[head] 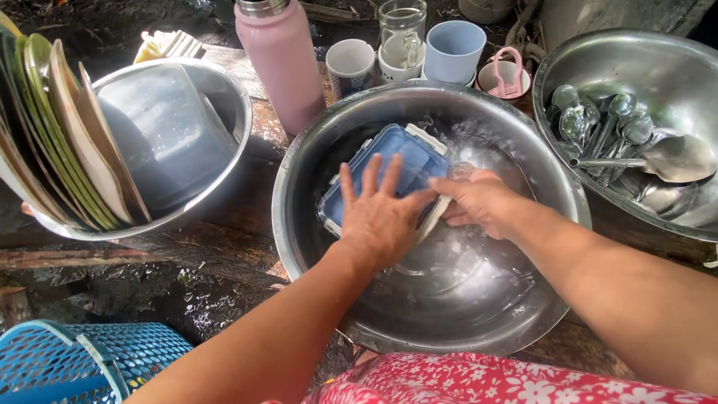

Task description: Washing and rinsing various dishes, mugs, and utensils in a basin of water outdoors.

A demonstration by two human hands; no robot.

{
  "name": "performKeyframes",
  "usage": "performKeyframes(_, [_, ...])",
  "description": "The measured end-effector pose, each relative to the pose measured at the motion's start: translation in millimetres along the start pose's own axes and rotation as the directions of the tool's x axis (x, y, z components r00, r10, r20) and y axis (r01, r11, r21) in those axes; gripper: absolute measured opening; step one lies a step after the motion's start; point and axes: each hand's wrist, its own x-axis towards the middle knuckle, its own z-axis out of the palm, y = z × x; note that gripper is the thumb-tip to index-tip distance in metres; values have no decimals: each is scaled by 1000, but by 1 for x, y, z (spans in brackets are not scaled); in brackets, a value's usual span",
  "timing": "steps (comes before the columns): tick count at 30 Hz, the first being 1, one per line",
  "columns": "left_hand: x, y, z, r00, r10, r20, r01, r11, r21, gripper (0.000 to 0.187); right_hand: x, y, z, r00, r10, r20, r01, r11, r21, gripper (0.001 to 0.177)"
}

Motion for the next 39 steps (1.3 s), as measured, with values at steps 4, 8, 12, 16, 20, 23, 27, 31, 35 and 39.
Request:
performKeyframes(4, [5,-27,29,882,-318,-348,210,926,-314,54,4,12,8,986,21,-168,-58,974,-221,65])
performKeyframes(8, [10,-37,34,857,-467,-219,224,719,-658,71,-19,-6,16,950,76,-304,-190,910,-367,64])
performKeyframes(12, [25,-55,50,844,-536,17,375,567,-733,83,-19,-6,12,957,34,-287,-163,884,-437,64])
performKeyframes(16, [36,-61,51,836,-481,263,464,365,-807,69,-21,-10,0,976,136,-171,-172,961,-215,59])
performKeyframes(20, [53,-66,74,838,-388,384,430,37,-902,66,-8,6,-17,1000,31,0,-31,988,152,48])
performKeyframes(23, [55,-64,74,898,-127,422,295,-537,-790,57,-35,-19,-12,991,-23,-129,26,999,19,51])
performKeyframes(27, [29,-50,33,875,-261,408,249,-481,-841,57,-33,-19,-10,987,-52,-155,34,992,-121,57])
performKeyframes(31, [33,-50,41,934,-254,251,127,-419,-899,62,-21,-13,-4,912,-361,-193,163,754,-637,63])
performKeyframes(35, [29,-49,40,962,-227,150,31,-455,-890,65,-11,-28,13,787,-605,-120,329,576,-748,47])
performKeyframes(39, [29,-47,44,976,-195,100,3,-447,-895,69,-5,-61,41,954,-219,-202,124,907,-402,73])
